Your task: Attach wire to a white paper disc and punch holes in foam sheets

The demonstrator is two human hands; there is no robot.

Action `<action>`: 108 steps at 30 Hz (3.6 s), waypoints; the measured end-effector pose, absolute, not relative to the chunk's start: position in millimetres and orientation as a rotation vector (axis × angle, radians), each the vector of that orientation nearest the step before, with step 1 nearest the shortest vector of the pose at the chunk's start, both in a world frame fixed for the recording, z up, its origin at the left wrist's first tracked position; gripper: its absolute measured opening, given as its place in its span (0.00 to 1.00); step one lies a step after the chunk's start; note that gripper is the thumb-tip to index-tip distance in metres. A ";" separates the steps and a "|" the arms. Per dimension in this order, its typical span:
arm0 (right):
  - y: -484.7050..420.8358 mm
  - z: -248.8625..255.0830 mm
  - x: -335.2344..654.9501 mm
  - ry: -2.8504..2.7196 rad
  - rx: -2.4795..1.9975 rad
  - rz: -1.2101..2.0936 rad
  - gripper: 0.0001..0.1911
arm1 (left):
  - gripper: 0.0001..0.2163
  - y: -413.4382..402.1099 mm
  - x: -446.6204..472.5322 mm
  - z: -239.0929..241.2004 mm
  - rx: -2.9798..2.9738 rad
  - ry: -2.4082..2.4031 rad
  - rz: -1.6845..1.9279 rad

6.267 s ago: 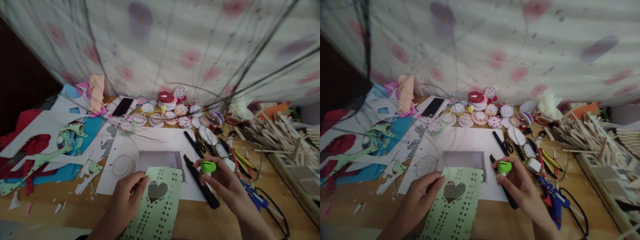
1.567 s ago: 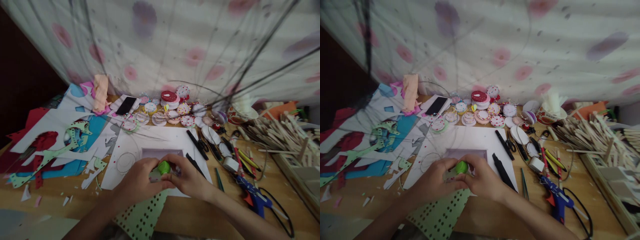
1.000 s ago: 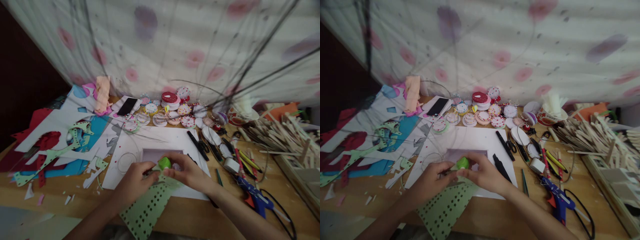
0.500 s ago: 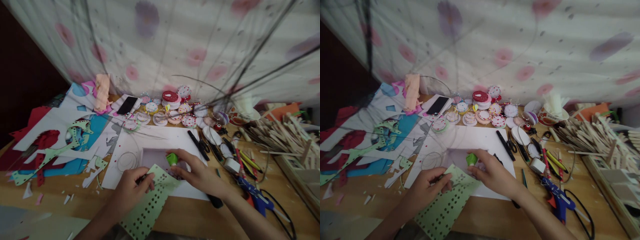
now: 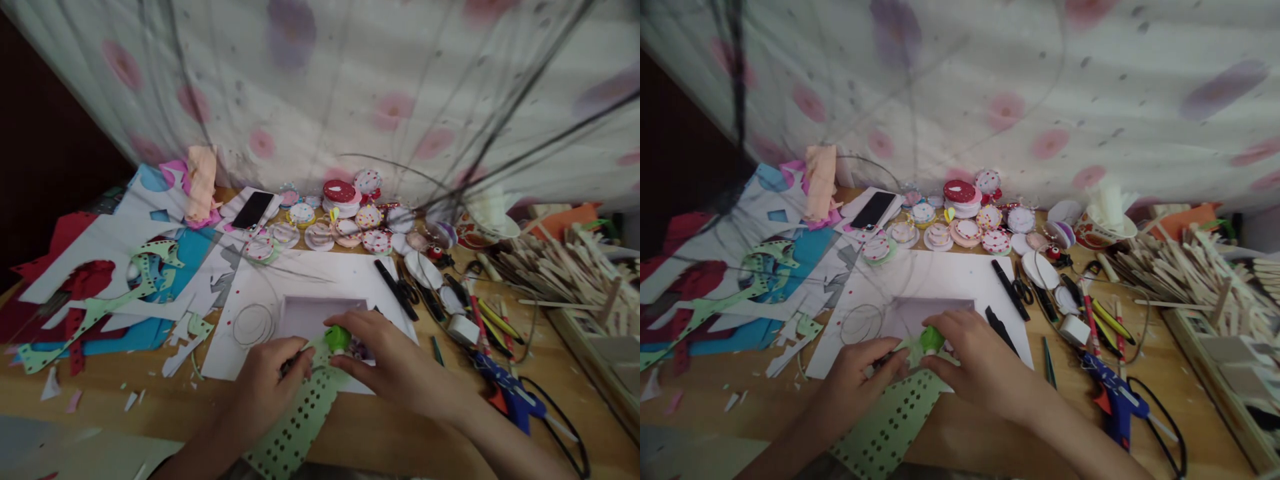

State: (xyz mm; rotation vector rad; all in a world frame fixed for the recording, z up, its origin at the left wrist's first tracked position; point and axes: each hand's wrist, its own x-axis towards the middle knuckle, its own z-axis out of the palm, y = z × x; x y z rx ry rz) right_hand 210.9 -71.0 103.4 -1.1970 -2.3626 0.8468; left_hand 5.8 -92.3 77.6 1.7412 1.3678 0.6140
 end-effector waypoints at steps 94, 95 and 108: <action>-67.2 105.8 215.1 -2.090 -1.170 1.334 0.12 | 0.08 -79.3 -1.6 96.1 1.175 1.213 0.566; -68.0 106.1 214.6 -2.089 -1.178 1.307 0.12 | 0.09 -79.0 -1.1 97.2 1.124 1.220 0.582; -71.5 111.8 214.4 -2.231 -1.221 1.056 0.13 | 0.09 -84.9 4.6 86.2 1.257 1.380 0.589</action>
